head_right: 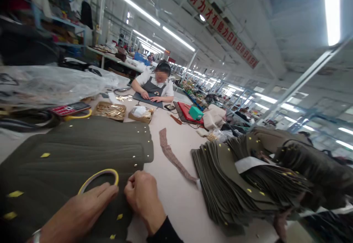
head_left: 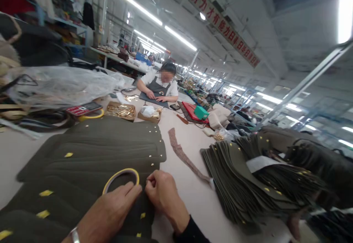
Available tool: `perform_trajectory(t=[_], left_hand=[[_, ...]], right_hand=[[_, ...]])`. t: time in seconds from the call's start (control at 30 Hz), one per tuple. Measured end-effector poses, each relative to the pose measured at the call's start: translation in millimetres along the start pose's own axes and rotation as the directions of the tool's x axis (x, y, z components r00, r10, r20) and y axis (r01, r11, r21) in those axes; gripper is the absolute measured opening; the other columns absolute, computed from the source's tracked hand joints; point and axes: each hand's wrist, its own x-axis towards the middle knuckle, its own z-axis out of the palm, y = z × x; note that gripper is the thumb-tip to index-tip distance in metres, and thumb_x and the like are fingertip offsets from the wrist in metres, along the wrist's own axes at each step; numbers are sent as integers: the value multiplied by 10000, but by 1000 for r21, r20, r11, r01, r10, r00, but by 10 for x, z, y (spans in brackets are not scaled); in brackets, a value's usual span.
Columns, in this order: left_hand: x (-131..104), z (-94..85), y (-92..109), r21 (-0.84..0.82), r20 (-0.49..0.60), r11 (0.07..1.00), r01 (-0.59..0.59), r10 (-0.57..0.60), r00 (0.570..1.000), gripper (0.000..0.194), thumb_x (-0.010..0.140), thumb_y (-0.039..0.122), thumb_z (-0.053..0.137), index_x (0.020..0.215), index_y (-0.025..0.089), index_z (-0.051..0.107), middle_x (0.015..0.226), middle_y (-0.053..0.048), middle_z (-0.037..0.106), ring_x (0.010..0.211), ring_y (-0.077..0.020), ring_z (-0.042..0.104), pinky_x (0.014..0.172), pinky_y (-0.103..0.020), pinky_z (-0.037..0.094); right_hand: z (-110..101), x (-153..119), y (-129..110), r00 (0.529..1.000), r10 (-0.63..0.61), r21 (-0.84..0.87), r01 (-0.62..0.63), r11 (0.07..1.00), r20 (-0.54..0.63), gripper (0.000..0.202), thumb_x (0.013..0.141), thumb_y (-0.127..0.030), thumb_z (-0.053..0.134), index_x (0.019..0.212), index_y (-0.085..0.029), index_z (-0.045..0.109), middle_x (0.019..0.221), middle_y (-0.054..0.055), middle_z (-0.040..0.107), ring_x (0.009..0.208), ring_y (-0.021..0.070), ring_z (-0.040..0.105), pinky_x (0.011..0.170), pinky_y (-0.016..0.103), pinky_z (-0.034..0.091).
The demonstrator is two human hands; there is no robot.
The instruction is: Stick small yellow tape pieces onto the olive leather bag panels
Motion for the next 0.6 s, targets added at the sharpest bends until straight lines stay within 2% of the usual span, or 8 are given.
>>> perform_trajectory(t=[0.1,0.13,0.23,0.33,0.4,0.47,0.6], left_hand=[[4,-153,5,-13,-127,1000,-14,13,992,246,935,147,354,972,216,588,766,1,659,666,-138,652,594,-210,506],[7,-179,0,-26,-178,999,-24,19,984,236,957,190,350,1010,211,579,791,-6,678,688,-137,666,612,-208,519],[8,-208,-15,-69,-252,997,-32,13,968,262,978,255,359,1171,209,531,989,-40,722,869,-143,700,761,-216,550],[0,-200,4,-88,-189,996,17,-34,981,394,978,275,375,1365,205,384,1117,-60,706,953,-154,695,821,-232,552],[-10,-186,28,-95,-150,994,49,-63,987,446,978,288,380,1410,195,317,1058,-52,726,886,-160,712,764,-234,566],[-20,-168,46,-97,-140,994,53,-67,988,440,980,299,383,1401,190,318,1023,-46,734,853,-163,718,731,-235,569],[-31,-140,55,-77,-124,997,16,-25,992,425,988,298,362,1393,182,309,1147,-83,695,936,-169,703,768,-239,562]], right_hand=[[-191,-174,2,981,-89,117,70,991,171,150,766,-145,586,828,-190,715,687,19,707,624,152,635,595,223,426],[-241,-221,17,978,-108,168,78,983,177,167,776,-141,582,865,-189,715,685,13,703,620,145,629,598,220,427],[-318,-315,60,995,-100,351,84,933,28,175,827,-149,554,896,-188,710,740,10,706,654,135,630,610,214,446],[-306,-352,42,988,-95,482,142,865,-121,164,857,-167,548,901,-192,704,778,13,708,673,135,632,625,221,475],[-285,-354,-4,968,-178,478,243,844,-178,163,856,-157,554,935,-195,692,815,22,702,691,137,624,652,234,487],[-268,-344,-58,930,-297,431,364,826,-216,179,853,-133,548,970,-196,668,867,38,691,735,145,614,683,250,491],[-233,-302,-111,864,-445,321,501,804,-234,172,874,-105,498,958,-187,624,887,60,677,831,172,612,758,288,492]])
